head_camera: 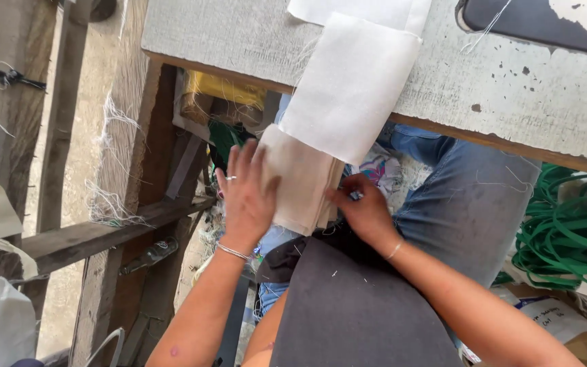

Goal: Separating a chain of sewn fabric pieces by cutting the connecting threads with snips

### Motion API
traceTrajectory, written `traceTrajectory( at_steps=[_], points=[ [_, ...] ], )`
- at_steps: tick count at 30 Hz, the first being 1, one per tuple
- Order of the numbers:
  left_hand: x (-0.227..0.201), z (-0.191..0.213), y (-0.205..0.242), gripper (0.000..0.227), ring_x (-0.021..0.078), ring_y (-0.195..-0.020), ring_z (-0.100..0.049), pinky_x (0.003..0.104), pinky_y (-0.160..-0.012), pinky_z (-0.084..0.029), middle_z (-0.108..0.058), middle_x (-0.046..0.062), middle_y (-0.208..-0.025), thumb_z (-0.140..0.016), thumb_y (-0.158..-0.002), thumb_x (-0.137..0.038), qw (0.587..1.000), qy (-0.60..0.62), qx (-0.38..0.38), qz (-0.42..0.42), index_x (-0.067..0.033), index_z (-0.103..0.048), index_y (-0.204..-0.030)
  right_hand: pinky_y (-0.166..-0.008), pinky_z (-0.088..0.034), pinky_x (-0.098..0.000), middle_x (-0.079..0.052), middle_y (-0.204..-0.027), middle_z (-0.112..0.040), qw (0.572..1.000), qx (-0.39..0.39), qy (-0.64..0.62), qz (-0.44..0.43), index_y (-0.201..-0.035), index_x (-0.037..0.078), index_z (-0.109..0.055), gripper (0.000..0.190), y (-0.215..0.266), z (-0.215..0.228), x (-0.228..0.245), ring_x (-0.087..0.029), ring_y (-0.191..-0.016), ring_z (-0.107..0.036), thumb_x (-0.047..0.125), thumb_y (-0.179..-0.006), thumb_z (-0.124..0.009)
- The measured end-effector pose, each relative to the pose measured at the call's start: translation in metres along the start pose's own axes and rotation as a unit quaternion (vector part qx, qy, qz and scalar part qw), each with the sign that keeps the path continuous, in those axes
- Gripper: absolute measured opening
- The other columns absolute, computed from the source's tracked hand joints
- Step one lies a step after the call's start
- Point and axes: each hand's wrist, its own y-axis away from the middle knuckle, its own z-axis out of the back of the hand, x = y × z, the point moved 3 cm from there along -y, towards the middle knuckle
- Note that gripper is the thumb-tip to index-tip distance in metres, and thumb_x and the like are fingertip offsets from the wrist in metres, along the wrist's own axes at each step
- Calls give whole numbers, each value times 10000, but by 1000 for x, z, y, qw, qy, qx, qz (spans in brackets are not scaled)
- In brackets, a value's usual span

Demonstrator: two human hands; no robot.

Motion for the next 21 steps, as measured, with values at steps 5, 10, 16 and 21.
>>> traceTrajectory(
  at_steps=[5,10,16,21],
  points=[
    [28,-14,28,693,378,-1444,-420,633,-1136,-365,-409,188,-1594,-438,-1036,-456,828,313,262,384,-158,-258,-1635,-904,-545,-589,-285,-1115,-680,978,128,157,-40,-1138,-10,-587,657,8,-12,37,-499,-1116,-663,544,-847,-787],
    [72,-79,71,430,273,-1091,-664,466,-926,-533,-664,69,-1196,-502,-1064,-446,827,382,194,364,-113,-689,-1261,-709,-534,-427,-159,-856,-696,996,81,23,-14,-990,47,-627,427,-2,-11,39,-316,-827,-672,421,-876,-799],
    [45,-31,19,253,294,-899,-630,430,-817,-514,-621,140,-948,-643,-948,-275,881,351,99,301,-74,-672,-1098,-277,-378,-263,-102,-550,-538,982,10,-191,8,-877,27,-533,267,-3,-20,31,-179,-289,-488,169,-939,-750],
    [25,4,1,604,483,-1253,-595,558,-1070,-493,-614,273,-1343,-669,-856,-151,848,390,124,336,-9,-535,-1428,-635,-542,-411,-185,-928,-669,1000,-4,-17,24,-1050,11,-523,489,-11,-4,15,-288,-747,-698,338,-889,-849]
  ],
)
